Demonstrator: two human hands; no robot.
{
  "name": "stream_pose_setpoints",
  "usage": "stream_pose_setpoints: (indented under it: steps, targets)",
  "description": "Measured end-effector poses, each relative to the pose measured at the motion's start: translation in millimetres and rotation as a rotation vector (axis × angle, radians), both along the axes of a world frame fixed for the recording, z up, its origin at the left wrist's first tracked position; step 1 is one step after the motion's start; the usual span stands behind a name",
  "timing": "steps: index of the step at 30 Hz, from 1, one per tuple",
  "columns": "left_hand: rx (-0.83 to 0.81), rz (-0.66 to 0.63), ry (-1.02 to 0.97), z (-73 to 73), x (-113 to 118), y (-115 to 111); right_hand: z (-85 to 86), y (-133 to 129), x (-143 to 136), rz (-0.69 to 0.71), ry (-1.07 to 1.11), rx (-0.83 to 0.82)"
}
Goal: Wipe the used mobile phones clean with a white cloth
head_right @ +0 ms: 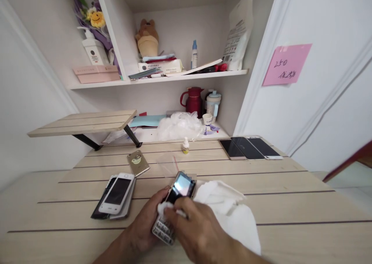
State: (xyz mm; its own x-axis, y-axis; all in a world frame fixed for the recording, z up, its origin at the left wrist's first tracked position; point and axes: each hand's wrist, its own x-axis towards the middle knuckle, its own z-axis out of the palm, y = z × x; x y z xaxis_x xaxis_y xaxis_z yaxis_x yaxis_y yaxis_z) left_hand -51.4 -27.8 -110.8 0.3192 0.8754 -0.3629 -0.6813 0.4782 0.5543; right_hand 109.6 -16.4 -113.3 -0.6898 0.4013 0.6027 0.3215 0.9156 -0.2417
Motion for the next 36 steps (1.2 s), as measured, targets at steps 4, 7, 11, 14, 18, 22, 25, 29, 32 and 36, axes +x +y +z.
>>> stream_pose_setpoints:
  steps: [4, 7, 11, 14, 18, 22, 25, 29, 32, 36]
  targets:
    - [0.027, -0.059, 0.169, -2.8, 1, -1, -5.4, 23, 11, -0.223, 0.13, -0.037]
    - [0.009, -0.048, 0.217, -1.4, 1, -1, -5.6, 26, 12, -0.233, 0.164, -0.051]
    - [-0.054, 0.0, 0.076, 2.7, 0, 0, 2.5, 5, 2, -0.031, 0.042, -0.051]
    - [-0.063, 0.007, 0.032, 4.5, -1, 2, 8.5, -10, -4, 0.072, -0.044, 0.022]
    - [-0.054, 0.009, 0.009, 3.3, -1, 0, 8.0, -5, -1, 0.051, -0.03, 0.021]
    - [0.009, -0.052, 0.144, 0.1, 0, -3, 0.8, 19, 10, -0.153, 0.1, -0.014]
    - [-0.001, -0.062, 0.232, -1.7, 0, -3, -4.0, 33, 15, -0.269, 0.161, -0.015]
    - [-0.064, 0.038, 0.209, 0.4, -1, -2, -6.0, 33, 12, -0.326, 0.174, -0.031]
    - [-0.066, 0.139, 0.129, 5.3, -5, -1, -2.8, 22, 7, -0.239, 0.118, -0.052]
    - [-0.057, 0.13, 0.008, 9.1, -9, 0, 4.7, 8, 3, -0.011, -0.035, -0.011]
